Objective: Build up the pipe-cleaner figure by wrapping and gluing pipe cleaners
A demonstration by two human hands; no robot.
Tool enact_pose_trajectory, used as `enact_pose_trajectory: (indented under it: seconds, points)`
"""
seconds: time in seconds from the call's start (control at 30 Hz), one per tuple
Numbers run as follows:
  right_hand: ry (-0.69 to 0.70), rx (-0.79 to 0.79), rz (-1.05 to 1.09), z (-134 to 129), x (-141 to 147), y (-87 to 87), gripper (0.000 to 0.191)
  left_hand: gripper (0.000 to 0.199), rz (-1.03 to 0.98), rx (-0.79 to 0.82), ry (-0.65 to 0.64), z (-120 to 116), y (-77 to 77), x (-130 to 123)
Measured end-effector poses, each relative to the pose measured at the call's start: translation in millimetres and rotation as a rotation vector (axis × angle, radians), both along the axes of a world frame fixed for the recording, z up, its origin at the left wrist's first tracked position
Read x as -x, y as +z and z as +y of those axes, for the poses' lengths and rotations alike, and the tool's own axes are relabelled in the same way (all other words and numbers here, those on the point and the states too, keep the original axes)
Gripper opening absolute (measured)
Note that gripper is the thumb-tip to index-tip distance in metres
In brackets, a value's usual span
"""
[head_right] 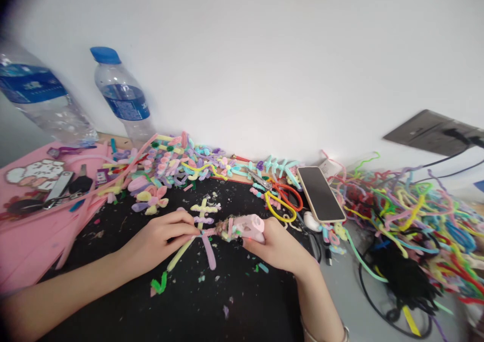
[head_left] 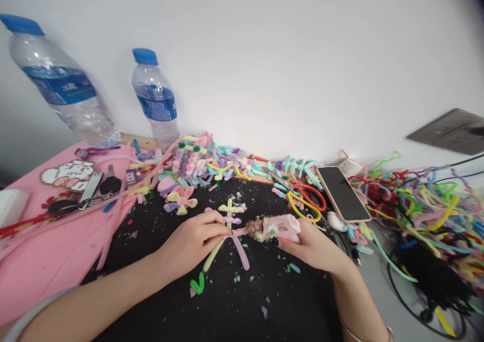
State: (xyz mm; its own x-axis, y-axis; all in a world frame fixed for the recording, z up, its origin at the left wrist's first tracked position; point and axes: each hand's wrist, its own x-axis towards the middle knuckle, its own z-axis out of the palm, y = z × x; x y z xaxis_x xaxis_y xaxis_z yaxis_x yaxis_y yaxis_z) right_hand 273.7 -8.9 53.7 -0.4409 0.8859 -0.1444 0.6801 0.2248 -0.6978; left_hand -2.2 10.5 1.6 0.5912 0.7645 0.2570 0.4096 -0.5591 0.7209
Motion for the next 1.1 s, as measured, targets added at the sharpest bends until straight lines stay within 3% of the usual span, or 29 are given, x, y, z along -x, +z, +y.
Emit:
enact_pose_trajectory:
  seconds: [0.4, 0.67, 0.87, 1.0, 1.1]
  points:
    - [-0.107, -0.085, -0.089, -1, -17, 0.1, 0.013, 0.022, -0.009, 0.001, 0.006, -1, 0.3, 0]
    - [-0.212, -0.249, -0.175, 6, -14, -3.6, 0.014, 0.02, -0.016, 0.002, 0.009, -1, 0.4, 0]
    - [-0.192, -0.397, -0.265, 12, -10, -19.9, 0.053, 0.02, -0.007, 0.009, 0.002, -1, 0.6, 0]
    - [-0.187, -0.436, -0.374, 13, -7, -23.9, 0.057, 0.021, -0.01, -0.014, 0.003, -1, 0.7, 0]
    - [-0.203, -0.507, -0.325, 10, -3, -17.7, 0.051, 0.021, -0.012, -0.026, 0.003, -1, 0.2, 0]
